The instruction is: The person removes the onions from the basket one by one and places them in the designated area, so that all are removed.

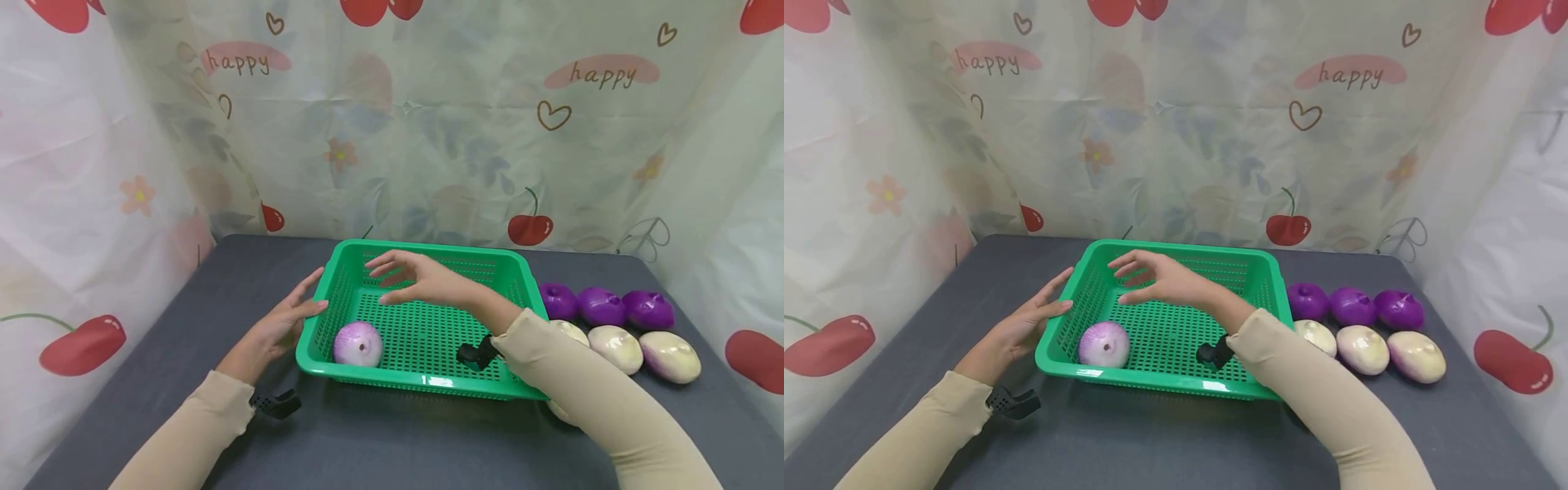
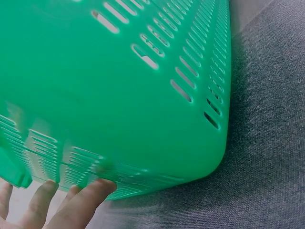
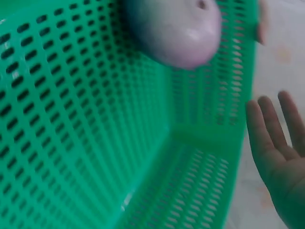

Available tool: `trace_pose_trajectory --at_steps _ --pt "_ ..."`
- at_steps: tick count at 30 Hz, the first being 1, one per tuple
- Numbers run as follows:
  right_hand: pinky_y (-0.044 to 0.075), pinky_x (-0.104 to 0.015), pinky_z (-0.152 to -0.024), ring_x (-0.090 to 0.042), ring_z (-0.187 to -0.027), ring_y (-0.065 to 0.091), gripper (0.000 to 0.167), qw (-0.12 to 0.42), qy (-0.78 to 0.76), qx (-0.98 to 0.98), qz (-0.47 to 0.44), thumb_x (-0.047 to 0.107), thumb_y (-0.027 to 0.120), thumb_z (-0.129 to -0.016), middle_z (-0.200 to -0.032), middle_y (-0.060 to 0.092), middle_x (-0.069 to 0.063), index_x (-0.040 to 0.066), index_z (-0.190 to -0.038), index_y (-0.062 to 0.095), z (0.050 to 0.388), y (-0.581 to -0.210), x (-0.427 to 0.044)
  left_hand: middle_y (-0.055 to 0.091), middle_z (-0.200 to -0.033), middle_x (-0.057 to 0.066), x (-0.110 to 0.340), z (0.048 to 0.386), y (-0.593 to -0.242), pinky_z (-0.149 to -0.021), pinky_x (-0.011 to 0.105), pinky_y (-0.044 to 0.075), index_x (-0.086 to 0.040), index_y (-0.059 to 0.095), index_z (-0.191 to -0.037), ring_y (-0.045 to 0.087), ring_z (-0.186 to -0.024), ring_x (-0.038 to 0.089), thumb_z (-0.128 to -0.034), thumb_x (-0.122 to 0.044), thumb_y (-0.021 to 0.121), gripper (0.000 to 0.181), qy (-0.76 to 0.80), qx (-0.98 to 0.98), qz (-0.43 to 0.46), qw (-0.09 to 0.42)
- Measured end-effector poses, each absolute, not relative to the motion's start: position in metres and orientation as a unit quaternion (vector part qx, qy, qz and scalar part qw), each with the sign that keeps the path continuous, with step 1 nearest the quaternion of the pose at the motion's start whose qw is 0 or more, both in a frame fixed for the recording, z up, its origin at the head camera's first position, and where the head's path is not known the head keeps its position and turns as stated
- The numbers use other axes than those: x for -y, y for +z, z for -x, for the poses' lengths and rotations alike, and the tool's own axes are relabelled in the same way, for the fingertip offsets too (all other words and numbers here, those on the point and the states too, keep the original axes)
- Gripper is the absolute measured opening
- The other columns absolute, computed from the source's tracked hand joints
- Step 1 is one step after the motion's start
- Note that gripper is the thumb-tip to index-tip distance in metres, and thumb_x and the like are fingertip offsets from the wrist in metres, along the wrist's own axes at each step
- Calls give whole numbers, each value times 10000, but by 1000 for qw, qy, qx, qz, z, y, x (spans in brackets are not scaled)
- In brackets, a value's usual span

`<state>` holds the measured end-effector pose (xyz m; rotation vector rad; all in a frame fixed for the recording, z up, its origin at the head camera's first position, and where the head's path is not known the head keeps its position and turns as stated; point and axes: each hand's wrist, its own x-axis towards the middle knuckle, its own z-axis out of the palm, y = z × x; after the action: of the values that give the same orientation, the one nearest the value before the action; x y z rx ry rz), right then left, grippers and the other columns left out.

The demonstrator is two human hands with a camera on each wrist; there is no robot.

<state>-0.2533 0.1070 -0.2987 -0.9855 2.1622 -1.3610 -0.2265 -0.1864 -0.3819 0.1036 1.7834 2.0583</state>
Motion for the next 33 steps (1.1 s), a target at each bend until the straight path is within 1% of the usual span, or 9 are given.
trace_pose_trajectory --at_steps 3,6,9,15,18,21,24,29,33 --pt "501 -366 -954 -268 -1265 522 557 256 -464 -757 381 134 730 -867 -1398 516 -64 165 -1375 503 254 -313 -89 222 -1551 179 185 227 -382 -879 472 517 -386 87 -1549 589 -1128 241 -986 -193 567 765 735 -644 -37 208" --pt "467 -406 -1005 -318 -1302 480 569 293 -434 -748 407 101 724 -866 -1433 484 -86 119 -1389 500 255 -325 -79 237 -1540 188 184 227 -382 -886 484 509 -384 86 -1549 583 -1127 234 -987 -199 565 762 734 -646 -37 208" --pt "415 -476 -1050 -340 -1322 446 559 316 -407 -743 428 77 707 -873 -1446 470 -55 96 -1395 506 255 -331 -74 249 -1530 192 184 227 -382 -877 482 510 -384 90 -1549 584 -1114 221 -987 -201 563 756 733 -648 -37 205" --pt "371 -452 -1086 -167 -1297 441 553 344 -363 -747 438 92 705 -873 -1400 504 75 190 -1390 535 258 -338 -71 224 -1549 176 185 226 -381 -876 482 511 -393 86 -1548 562 -1145 231 -991 -201 555 752 729 -652 -39 204" --pt "407 -406 -1056 -150 -1288 438 590 353 -338 -756 435 129 743 -850 -1382 506 115 257 -1387 533 259 -341 -70 221 -1551 174 185 225 -381 -889 490 506 -399 91 -1546 555 -1163 246 -992 -206 556 749 727 -654 -36 204" --pt "469 -335 -974 -185 -1266 451 649 368 -324 -757 431 145 773 -825 -1376 496 114 274 -1404 509 259 -344 -68 214 -1554 168 185 225 -381 -896 494 503 -399 94 -1545 544 -1181 267 -992 -209 556 746 725 -657 -33 204" --pt "489 -290 -920 -192 -1224 468 707 382 -321 -752 431 124 776 -816 -1391 468 84 255 -1438 466 261 -350 -67 205 -1559 160 185 225 -382 -902 496 501 -399 91 -1545 526 -1208 285 -994 -210 552 743 723 -659 -34 204" --pt "480 -279 -924 -127 -1171 480 773 384 -311 -755 431 117 783 -805 -1392 441 62 299 -1462 417 263 -358 -65 205 -1566 152 185 225 -383 -917 504 495 -403 88 -1545 491 -1262 317 -994 -210 552 746 723 -659 -36 205" --pt "486 -284 -910 -135 -1162 476 764 375 -309 -763 427 126 790 -801 -1361 462 40 333 -1443 432 264 -361 -65 205 -1568 152 185 226 -384 -927 507 489 -399 86 -1546 476 -1279 325 -994 -202 552 749 724 -658 -38 203"
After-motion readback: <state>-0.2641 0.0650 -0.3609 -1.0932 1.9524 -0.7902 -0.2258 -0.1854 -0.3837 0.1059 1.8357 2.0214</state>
